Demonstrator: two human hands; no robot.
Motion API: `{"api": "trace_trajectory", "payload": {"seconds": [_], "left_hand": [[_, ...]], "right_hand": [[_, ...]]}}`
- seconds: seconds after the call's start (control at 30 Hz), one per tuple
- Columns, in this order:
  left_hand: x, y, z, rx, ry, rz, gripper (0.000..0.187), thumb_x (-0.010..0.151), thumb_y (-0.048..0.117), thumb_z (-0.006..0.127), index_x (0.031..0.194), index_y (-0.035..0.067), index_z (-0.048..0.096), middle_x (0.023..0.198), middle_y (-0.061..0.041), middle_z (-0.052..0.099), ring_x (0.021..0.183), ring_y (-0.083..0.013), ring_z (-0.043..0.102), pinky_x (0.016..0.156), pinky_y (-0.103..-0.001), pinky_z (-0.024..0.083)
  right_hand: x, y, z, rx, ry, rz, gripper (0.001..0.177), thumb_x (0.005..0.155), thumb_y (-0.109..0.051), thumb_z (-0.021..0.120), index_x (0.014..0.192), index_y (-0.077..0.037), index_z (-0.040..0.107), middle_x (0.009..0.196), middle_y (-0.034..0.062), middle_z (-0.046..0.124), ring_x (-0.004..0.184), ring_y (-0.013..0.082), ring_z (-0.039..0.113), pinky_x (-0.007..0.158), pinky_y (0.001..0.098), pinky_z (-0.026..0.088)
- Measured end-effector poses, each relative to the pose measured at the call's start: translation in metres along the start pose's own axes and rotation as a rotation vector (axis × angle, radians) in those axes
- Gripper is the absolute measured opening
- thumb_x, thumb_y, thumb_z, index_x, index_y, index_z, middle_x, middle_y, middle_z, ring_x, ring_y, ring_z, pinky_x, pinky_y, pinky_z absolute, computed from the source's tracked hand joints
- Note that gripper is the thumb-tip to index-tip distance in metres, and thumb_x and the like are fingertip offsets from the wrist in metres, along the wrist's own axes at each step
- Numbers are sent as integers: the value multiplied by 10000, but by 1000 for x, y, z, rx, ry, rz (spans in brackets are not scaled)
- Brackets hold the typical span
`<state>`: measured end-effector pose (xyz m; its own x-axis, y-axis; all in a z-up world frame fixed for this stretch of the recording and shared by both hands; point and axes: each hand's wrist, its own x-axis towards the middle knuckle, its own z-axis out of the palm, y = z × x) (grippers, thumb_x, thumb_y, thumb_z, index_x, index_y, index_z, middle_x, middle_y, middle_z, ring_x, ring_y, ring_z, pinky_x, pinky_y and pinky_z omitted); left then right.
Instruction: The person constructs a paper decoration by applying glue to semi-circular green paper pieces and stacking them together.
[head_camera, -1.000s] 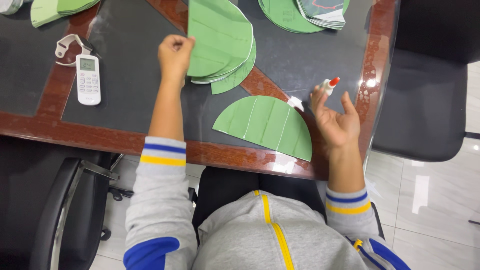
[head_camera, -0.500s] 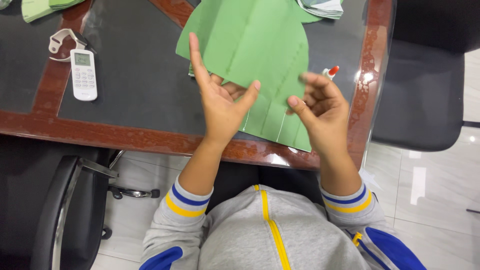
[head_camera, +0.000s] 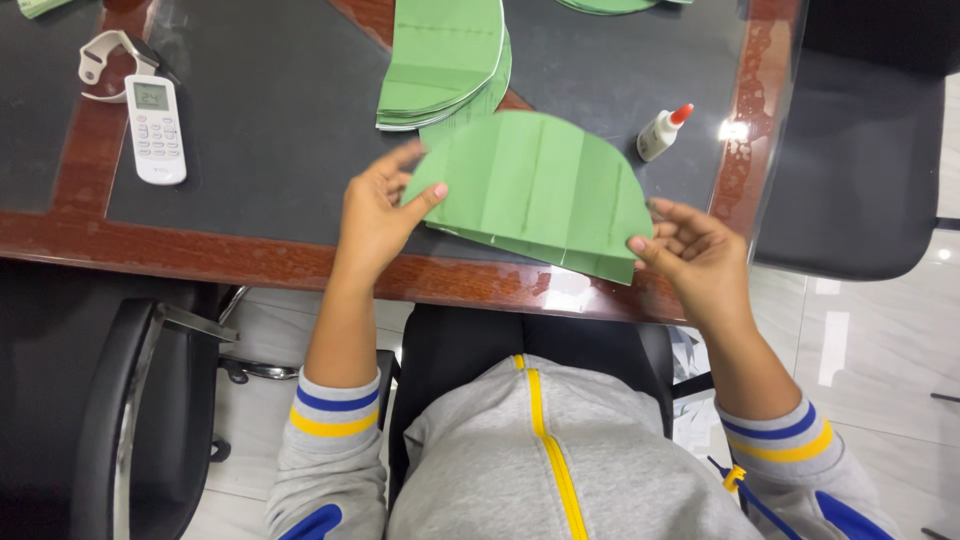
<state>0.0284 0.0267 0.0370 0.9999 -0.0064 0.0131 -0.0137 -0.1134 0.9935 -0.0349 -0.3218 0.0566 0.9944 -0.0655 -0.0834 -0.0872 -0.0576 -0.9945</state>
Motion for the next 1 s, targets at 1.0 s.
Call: {"api": "trace_trajectory", "payload": {"seconds": [1.0], "left_hand": [[24,-61,13,324,-4,-99,261,873,234,807,980,-3,793,771,-66,762,654,-78,657,630,-247,541]], "right_hand": [[-18,79,-13,-307,116,-5,349,932,-71,764,1256,30,681,919,46,733,826,76,686,763,211,573]]}}
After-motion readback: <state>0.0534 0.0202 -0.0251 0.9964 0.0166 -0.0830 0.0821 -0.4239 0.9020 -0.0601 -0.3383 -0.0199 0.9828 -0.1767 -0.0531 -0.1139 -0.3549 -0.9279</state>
